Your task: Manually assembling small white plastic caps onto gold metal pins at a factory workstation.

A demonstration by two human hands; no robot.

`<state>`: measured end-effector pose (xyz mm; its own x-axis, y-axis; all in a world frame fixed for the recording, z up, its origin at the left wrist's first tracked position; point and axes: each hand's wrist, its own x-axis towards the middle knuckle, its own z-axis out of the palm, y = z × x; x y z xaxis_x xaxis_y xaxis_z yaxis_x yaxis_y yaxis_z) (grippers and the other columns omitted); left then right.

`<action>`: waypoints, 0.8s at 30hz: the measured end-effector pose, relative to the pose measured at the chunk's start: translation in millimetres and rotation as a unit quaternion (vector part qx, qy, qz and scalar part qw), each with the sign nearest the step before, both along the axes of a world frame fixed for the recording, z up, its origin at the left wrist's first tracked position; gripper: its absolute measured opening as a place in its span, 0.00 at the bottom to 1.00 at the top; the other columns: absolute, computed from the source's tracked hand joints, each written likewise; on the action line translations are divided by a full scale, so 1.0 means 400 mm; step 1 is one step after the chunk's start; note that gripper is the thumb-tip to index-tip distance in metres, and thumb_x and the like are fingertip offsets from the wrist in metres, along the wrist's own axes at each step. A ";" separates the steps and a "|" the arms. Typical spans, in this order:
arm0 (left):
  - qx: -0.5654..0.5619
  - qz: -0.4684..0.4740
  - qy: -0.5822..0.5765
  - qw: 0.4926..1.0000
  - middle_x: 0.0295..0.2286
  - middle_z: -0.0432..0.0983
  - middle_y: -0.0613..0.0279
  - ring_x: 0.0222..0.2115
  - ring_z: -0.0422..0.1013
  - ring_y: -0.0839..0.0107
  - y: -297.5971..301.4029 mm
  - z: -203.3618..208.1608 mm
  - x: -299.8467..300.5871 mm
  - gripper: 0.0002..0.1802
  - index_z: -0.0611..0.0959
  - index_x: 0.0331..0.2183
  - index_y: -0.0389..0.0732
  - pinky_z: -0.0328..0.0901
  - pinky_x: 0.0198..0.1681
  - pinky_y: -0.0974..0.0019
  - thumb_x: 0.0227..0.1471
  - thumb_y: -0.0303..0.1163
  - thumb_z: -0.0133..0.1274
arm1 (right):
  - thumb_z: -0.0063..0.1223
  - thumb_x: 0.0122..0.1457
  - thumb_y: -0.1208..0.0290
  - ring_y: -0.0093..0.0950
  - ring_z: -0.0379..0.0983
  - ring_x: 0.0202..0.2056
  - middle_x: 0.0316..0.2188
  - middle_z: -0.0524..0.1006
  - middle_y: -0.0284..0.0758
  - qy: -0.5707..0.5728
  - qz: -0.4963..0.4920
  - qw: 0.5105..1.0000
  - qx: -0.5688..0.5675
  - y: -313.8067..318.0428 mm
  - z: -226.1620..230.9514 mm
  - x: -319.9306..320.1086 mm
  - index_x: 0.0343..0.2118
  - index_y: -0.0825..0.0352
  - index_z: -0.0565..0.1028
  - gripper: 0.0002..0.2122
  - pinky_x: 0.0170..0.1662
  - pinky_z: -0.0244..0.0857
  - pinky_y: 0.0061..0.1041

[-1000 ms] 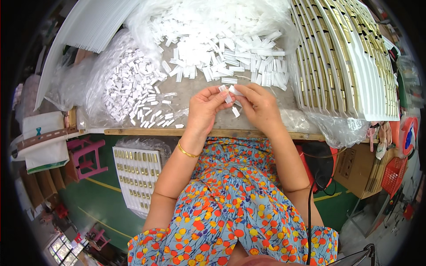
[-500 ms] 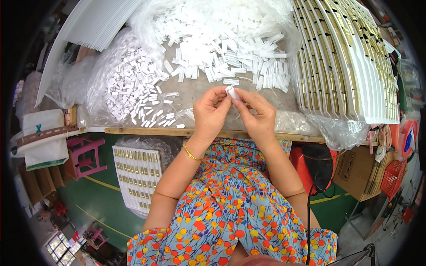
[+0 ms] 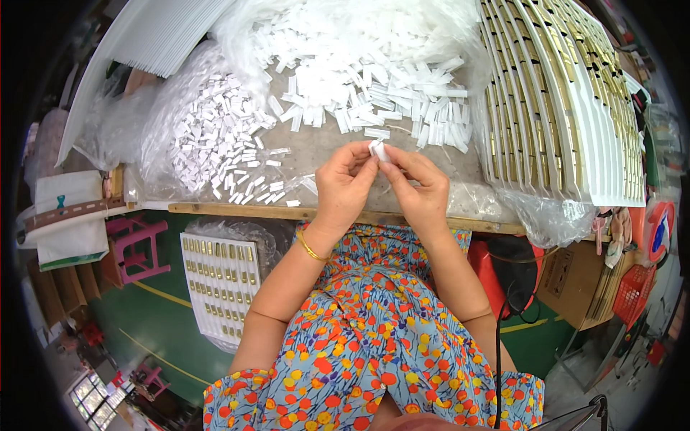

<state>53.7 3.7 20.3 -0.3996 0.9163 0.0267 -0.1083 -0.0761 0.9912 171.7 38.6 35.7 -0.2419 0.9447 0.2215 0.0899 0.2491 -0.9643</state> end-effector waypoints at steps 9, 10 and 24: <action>-0.007 -0.006 0.030 0.999 0.32 0.76 0.59 0.33 0.73 0.76 -0.005 0.000 -0.007 0.09 0.76 0.37 0.31 0.68 0.37 0.73 0.50 0.19 0.50 | 0.56 0.49 0.80 0.21 0.71 0.26 0.26 0.76 0.36 -0.005 0.007 1.000 -0.007 -0.001 -0.004 0.000 0.36 0.69 0.77 0.10 0.29 0.66 0.18; -0.018 -0.022 0.043 0.999 0.34 0.75 0.57 0.36 0.72 0.75 -0.006 0.002 -0.009 0.10 0.75 0.38 0.30 0.67 0.41 0.73 0.51 0.18 0.48 | 0.56 0.49 0.81 0.21 0.71 0.26 0.26 0.76 0.36 -0.004 0.006 1.000 0.003 0.000 -0.005 0.000 0.36 0.69 0.78 0.10 0.29 0.65 0.18; 0.001 -0.086 -0.068 0.994 0.36 0.75 0.56 0.38 0.73 0.71 -0.005 0.006 -0.027 0.12 0.74 0.40 0.30 0.68 0.42 0.71 0.50 0.18 0.49 | 0.57 0.47 0.77 0.28 0.72 0.23 0.24 0.76 0.35 -0.131 -0.040 0.984 0.110 0.003 0.021 -0.010 0.34 0.65 0.78 0.09 0.25 0.64 0.22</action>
